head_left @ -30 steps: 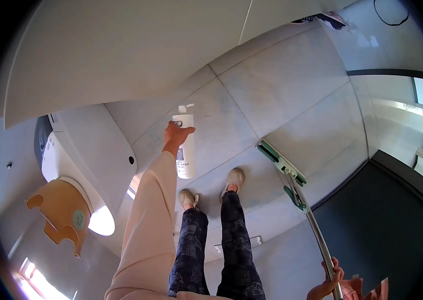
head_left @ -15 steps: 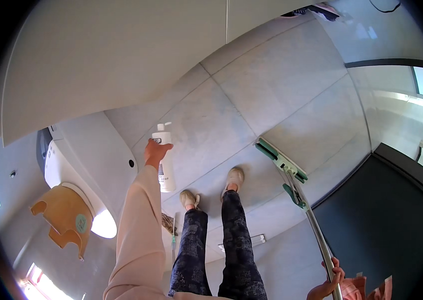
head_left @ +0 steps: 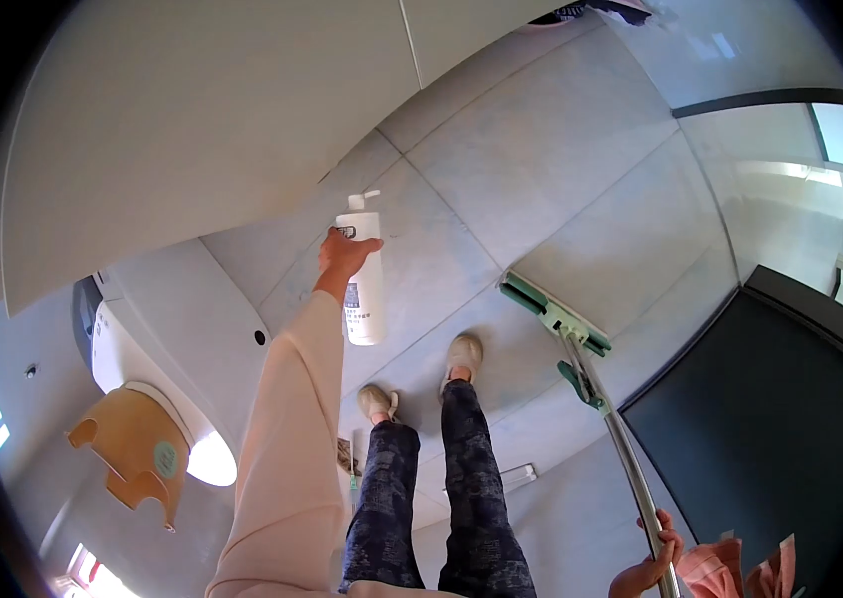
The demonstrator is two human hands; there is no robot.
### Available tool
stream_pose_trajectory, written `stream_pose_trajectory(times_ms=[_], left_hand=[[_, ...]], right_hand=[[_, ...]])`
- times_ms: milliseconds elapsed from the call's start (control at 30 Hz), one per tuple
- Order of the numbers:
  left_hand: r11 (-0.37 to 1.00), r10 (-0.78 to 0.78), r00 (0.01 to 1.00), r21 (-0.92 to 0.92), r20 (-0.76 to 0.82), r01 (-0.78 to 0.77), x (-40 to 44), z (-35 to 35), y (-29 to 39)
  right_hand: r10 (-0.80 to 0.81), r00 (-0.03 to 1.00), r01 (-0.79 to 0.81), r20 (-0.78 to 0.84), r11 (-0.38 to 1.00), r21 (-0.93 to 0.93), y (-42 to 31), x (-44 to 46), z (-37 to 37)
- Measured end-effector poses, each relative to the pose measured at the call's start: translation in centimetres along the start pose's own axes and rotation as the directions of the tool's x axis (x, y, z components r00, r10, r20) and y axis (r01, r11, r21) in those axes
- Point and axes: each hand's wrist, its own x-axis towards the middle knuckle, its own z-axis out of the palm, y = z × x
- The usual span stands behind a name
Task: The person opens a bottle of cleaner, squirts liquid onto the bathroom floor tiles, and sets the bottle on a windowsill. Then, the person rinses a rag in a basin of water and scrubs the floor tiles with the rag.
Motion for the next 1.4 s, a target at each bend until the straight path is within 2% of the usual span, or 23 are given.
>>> stream_pose_trajectory(times_ms=[67, 200, 300, 333, 400, 467, 533, 600, 667, 733, 800, 933, 967, 1000, 1033, 1067, 1100, 1133, 1167, 1267, 1300, 1333, 1400], left_hand=[[1.000, 0.014, 1.000, 0.021, 0.015, -0.014, 0.4, 0.8, -0.3], [0.997, 0.030, 0.998, 0.076, 0.047, -0.033, 1.5, 3.2, -0.6], [0.996, 0.058, 0.998, 0.059, 0.039, -0.061, 2.4, 5.4, -1.1], [0.994, 0.065, 0.997, 0.082, 0.046, -0.069, 2.3, 5.8, -1.0], [0.987, 0.157, 0.985, -0.057, 0.068, -0.153, 2.5, 7.3, -0.3], [0.987, 0.154, 0.985, -0.059, 0.075, -0.150, 3.3, 9.7, 1.0], [0.967, 0.139, 0.985, -0.226, 0.098, -0.114, 4.3, 11.9, 3.1], [0.959, 0.152, 0.978, -0.262, 0.146, -0.110, 5.6, 13.5, 5.2], [0.925, 0.195, 0.978, -0.347, 0.076, -0.157, 7.4, 14.7, 6.2], [0.940, 0.190, 0.980, -0.299, 0.054, -0.166, 9.6, 16.2, 7.4], [0.852, 0.317, 0.943, -0.408, -0.097, -0.328, 12.9, 19.6, 6.8], [0.807, 0.450, 0.871, -0.327, -0.197, -0.491, 16.9, 25.2, 5.5], [0.800, 0.449, 0.881, -0.371, -0.152, -0.472, 17.1, 26.2, 4.9], [0.793, 0.455, 0.874, -0.368, -0.173, -0.485, 17.9, 27.0, 4.2], [0.769, 0.493, 0.844, -0.346, -0.212, -0.537, 18.8, 27.4, 3.7], [0.743, 0.530, 0.810, -0.322, -0.251, -0.586, 19.6, 27.5, 3.5], [0.736, 0.535, 0.802, -0.320, -0.265, -0.596, 19.5, 27.5, 3.8], [0.716, 0.513, 0.780, -0.322, -0.358, -0.619, 18.8, 27.0, 4.6], [0.696, 0.485, 0.752, -0.323, -0.446, -0.641, 18.2, 26.3, 5.1], [0.670, 0.444, 0.749, -0.373, -0.491, -0.642, 18.4, 24.3, 5.0], [0.615, 0.449, 0.675, -0.347, -0.585, -0.709, 20.1, 23.8, 3.9], [0.598, 0.451, 0.663, -0.349, -0.598, -0.722, 19.9, 22.9, 3.6], [0.520, 0.443, 0.588, -0.340, -0.677, -0.783, 18.6, 21.8, 2.3]], right_hand=[[-0.001, 1.000, 0.001, -0.009, 0.999, -0.046, 0.1, 0.4, -0.1], [0.038, 0.999, -0.038, -0.012, 0.999, -0.024, 0.4, 2.8, 0.0], [-0.035, 0.999, 0.036, 0.031, 0.999, -0.028, 1.5, 3.7, -0.5], [-0.013, 1.000, 0.014, 0.018, 1.000, -0.027, 1.7, 3.8, -0.7], [-0.045, 0.999, 0.047, 0.024, 0.997, -0.061, 2.1, 4.7, -0.9], [-0.038, 0.999, 0.040, 0.025, 0.998, -0.050, 3.8, 6.2, -1.4], [-0.131, 0.990, 0.134, 0.058, 0.990, -0.054, 5.5, 7.9, -1.8], [-0.090, 0.994, 0.094, 0.066, 0.994, -0.058, 5.8, 9.8, -0.9], [-0.041, 0.997, 0.056, 0.072, 0.972, -0.227, 7.0, 11.0, 1.6], [-0.054, 0.993, 0.078, 0.103, 0.965, -0.249, 11.4, 12.3, 3.4], [-0.160, 0.978, 0.186, 0.133, 0.957, -0.221, 17.6, 12.8, 4.1], [-0.253, 0.963, 0.266, 0.090, 0.947, -0.180, 29.8, 13.4, 6.2], [-0.310, 0.944, 0.330, 0.116, 0.903, -0.275, 32.4, 13.5, 6.5], [-0.362, 0.921, 0.390, 0.144, 0.845, -0.365, 34.9, 13.7, 6.9], [-0.498, 0.864, 0.479, 0.069, 0.776, -0.411, 37.9, 13.7, 6.8], [-0.603, 0.797, 0.587, 0.035, 0.760, -0.278, 40.2, 14.3, 6.4], [-0.592, 0.805, 0.576, -0.038, 0.796, -0.185, 40.2, 14.9, 7.1], [-0.572, 0.813, 0.565, -0.108, 0.820, -0.087, 39.8, 15.6, 7.6], [-0.578, 0.808, 0.573, -0.116, 0.816, -0.076, 39.8, 16.0, 7.8], [-0.644, 0.731, 0.634, -0.223, 0.763, -0.126, 40.4, 17.1, 7.4], [-0.623, 0.737, 0.633, -0.262, 0.772, -0.057, 40.5, 17.2, 7.2], [-0.599, 0.743, 0.631, -0.299, 0.776, 0.014, 40.3, 17.2, 7.5], [-0.620, 0.696, 0.673, -0.361, 0.739, 0.027, 40.1, 17.6, 8.1]])
